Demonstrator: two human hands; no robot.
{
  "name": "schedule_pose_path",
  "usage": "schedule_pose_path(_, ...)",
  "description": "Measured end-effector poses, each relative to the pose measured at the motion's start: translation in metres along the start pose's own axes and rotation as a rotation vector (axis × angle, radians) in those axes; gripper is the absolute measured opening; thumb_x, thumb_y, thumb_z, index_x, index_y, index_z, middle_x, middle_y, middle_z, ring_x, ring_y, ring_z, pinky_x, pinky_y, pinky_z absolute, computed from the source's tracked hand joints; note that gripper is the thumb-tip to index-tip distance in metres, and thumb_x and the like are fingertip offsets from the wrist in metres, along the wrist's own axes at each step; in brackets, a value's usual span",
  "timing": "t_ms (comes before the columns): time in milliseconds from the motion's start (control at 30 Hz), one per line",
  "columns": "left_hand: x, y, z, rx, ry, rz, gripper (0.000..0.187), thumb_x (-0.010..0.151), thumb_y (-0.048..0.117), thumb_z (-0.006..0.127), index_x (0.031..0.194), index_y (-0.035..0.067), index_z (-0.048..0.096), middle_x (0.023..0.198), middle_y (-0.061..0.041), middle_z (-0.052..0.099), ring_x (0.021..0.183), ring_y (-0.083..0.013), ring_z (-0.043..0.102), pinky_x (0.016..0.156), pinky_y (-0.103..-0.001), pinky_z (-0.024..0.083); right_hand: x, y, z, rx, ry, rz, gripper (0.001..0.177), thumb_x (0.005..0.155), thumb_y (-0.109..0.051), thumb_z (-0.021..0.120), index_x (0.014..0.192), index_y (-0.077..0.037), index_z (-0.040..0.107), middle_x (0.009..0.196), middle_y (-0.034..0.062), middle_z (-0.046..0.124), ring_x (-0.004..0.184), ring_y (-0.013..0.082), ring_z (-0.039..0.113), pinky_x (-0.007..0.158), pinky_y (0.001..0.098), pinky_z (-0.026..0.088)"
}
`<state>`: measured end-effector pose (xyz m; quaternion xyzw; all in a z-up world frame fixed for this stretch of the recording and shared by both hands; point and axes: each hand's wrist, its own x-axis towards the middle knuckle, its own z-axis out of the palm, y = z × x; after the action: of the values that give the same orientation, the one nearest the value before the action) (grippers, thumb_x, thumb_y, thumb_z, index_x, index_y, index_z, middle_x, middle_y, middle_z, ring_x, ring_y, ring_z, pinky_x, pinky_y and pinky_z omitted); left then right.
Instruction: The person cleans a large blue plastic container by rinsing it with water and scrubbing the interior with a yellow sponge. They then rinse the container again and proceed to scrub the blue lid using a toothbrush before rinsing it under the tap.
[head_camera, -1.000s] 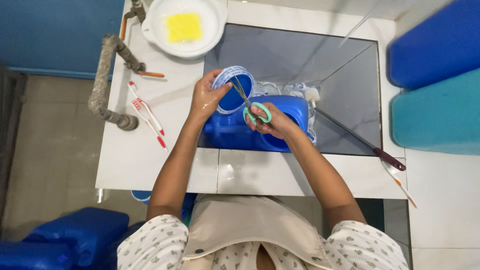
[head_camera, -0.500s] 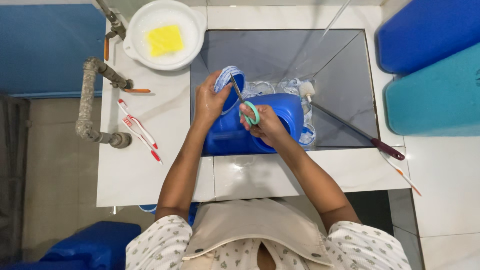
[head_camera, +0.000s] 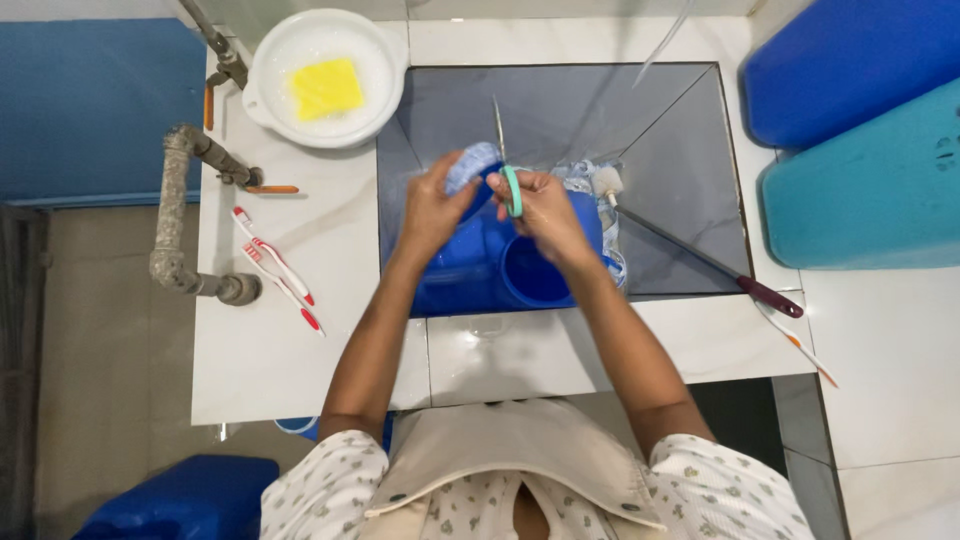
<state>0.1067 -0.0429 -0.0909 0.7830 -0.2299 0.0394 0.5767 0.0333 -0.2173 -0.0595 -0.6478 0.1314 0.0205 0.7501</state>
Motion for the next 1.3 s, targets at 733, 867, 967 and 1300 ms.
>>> schedule_pose_path(733, 0.012, 0.015, -0.021, 0.163, -0.197, 0.043, 0.037, 0.087, 0.026, 0.085, 0.104, 0.002, 0.063, 0.083, -0.021, 0.068, 0.073, -0.0357, 0.067, 0.065, -0.043, 0.049, 0.064, -0.015, -0.001, -0.659, 0.299, -0.567, 0.025, 0.086, 0.001, 0.071, 0.108, -0.002, 0.058, 0.091, 0.0172, 0.072, 0.083, 0.031, 0.073, 0.075, 0.0403, 0.057)
schedule_pose_path(867, -0.003, -0.008, -0.023, 0.02, -0.157, 0.024, 0.032, 0.088, 0.023, 0.085, 0.098, 0.004, 0.061, 0.083, -0.013, 0.069, 0.075, -0.0221, 0.065, 0.068, -0.035, 0.052, 0.121, 0.029, -0.059, -0.642, 0.591, -0.562, 0.026, 0.086, -0.004, 0.073, 0.107, -0.002, 0.059, 0.087, 0.0164, 0.072, 0.077, 0.0268, 0.073, 0.07, 0.0398, 0.055)
schedule_pose_path(967, -0.017, -0.033, -0.022, -0.308, -0.115, -0.082, 0.028, 0.093, 0.013, 0.085, 0.101, 0.006, 0.059, 0.093, -0.006, 0.064, 0.087, -0.0133, 0.059, 0.079, -0.03, 0.051, 0.153, 0.069, -0.123, -0.642, 0.766, -0.487, 0.019, 0.09, -0.005, 0.07, 0.106, -0.002, 0.06, 0.085, 0.0167, 0.07, 0.075, 0.0291, 0.07, 0.071, 0.0421, 0.055)
schedule_pose_path(1300, -0.03, -0.114, -0.093, -0.463, 0.349, -0.252, 0.04, 0.102, 0.015, 0.072, 0.133, 0.0, 0.052, 0.123, -0.01, 0.063, 0.111, -0.0153, 0.06, 0.101, -0.03, 0.05, 0.098, 0.103, -0.282, -0.919, 1.116, -0.436, 0.022, 0.091, -0.008, 0.076, 0.1, 0.001, 0.059, 0.08, 0.0163, 0.07, 0.074, 0.0349, 0.071, 0.068, 0.0476, 0.053)
